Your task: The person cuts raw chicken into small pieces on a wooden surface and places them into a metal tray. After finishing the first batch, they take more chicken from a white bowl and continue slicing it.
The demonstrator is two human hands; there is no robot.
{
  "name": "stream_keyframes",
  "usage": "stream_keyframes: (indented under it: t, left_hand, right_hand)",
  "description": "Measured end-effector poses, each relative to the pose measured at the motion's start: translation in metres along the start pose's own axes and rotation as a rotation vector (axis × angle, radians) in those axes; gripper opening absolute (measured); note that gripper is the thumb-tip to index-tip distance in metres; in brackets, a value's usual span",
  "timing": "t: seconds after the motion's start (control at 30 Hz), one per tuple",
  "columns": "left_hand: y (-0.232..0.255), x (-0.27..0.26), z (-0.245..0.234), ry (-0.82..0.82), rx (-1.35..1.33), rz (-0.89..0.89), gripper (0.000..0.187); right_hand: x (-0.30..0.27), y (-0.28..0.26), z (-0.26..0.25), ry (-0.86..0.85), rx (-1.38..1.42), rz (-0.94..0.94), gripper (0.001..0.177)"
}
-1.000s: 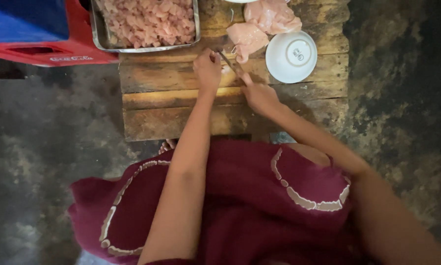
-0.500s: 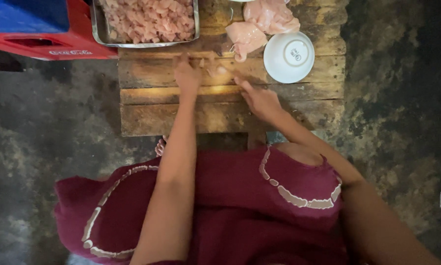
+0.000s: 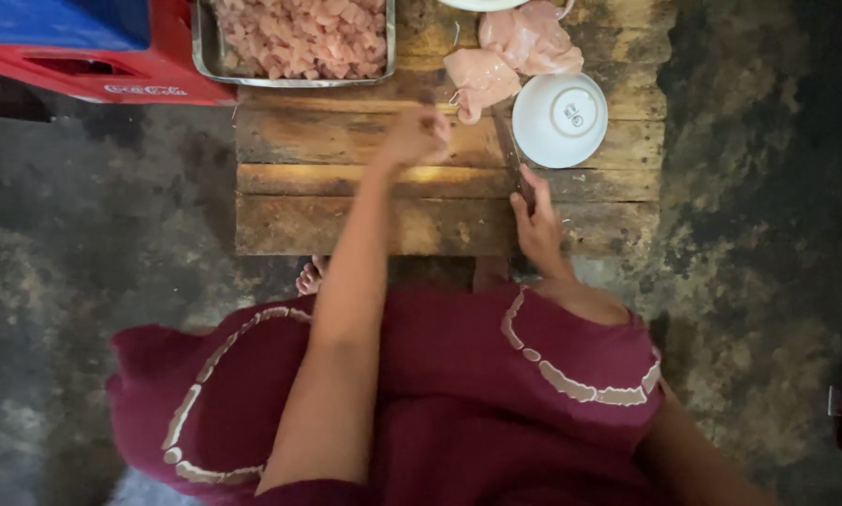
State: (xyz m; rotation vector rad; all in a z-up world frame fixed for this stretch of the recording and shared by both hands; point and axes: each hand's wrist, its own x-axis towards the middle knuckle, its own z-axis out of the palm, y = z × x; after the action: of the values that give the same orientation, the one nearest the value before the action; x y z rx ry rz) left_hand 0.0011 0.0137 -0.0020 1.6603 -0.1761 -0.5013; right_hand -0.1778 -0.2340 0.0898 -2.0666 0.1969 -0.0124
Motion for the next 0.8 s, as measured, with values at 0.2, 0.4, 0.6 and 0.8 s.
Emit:
stream_keyframes:
  t: [0.2,0.4,0.6,0.8]
  left_hand:
    - [0.118,-0.031,-0.136,0.504,0.425,-0.042,0.073]
    - [0.094,0.013,-0.039,0.586,0.832,0.021,0.055]
    - [-0.034,0.076,0.084,0.497,0.742,0.39,0.026]
    - [-0.004,0.013,0.021,0.655,0.466,0.33,0.024]
  right_hand:
    - [0.003,0.022,0.006,0.062,0.122,-0.19,0.046]
    - [0.003,0.019,0.007,0.112,0.139,-0.146,0.047]
    - [0.004,0.035,0.011,0.037,0.326,-0.068,0.051]
    - [0.012,-0.007,-0.008,-0.146,0.0,-0.108,0.046]
